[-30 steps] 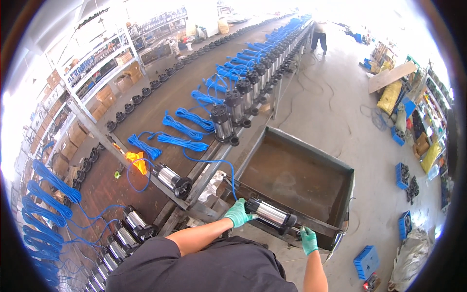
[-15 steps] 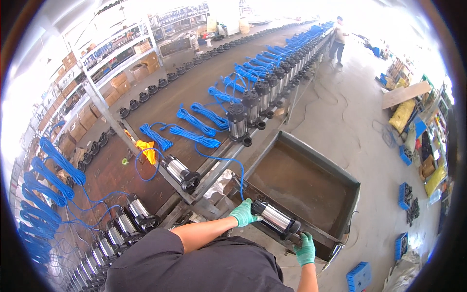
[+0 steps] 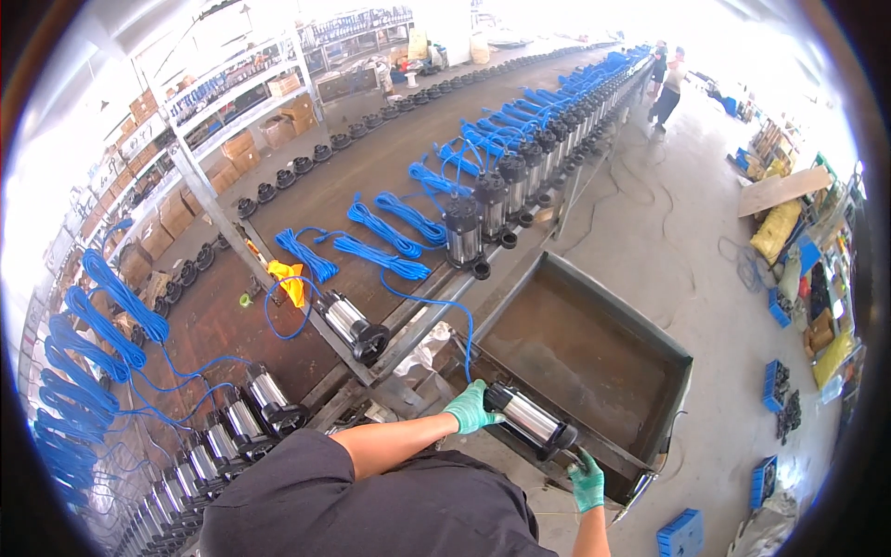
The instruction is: The person tests a mechanical pump by submerging it in a water tank, lifting it out, and then placing it on a workbench with other pumps.
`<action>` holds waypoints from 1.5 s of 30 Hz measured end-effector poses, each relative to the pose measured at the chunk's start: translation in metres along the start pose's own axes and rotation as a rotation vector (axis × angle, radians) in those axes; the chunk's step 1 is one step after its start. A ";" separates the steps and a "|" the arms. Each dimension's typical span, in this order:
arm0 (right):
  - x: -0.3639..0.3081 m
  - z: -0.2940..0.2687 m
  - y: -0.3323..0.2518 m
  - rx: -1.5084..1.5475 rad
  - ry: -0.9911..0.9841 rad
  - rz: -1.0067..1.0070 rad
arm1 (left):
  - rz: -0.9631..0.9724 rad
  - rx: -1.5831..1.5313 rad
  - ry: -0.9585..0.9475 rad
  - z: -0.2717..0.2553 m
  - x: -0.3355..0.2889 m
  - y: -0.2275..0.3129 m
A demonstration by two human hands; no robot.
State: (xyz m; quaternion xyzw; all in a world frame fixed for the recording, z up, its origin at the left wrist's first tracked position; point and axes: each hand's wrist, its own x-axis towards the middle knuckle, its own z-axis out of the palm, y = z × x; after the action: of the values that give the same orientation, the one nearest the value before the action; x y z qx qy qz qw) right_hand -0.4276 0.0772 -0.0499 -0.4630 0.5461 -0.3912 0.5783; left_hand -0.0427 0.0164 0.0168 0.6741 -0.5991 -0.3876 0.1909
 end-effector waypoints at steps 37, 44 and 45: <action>-0.069 -0.063 -0.001 -0.740 1.280 0.234 | 0.027 -0.212 0.079 0.016 0.029 -0.029; -0.028 -0.119 -0.001 -0.337 0.968 0.431 | 0.026 -0.189 0.043 0.008 0.021 -0.015; -0.016 -0.125 -0.014 -0.194 0.976 0.395 | 0.021 -0.184 0.044 0.008 0.022 -0.017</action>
State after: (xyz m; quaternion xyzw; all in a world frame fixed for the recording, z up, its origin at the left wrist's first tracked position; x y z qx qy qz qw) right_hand -0.5531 0.0753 -0.0285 -0.1671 0.8618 -0.3925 0.2744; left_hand -0.0381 0.0005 -0.0069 0.6556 -0.5639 -0.4240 0.2691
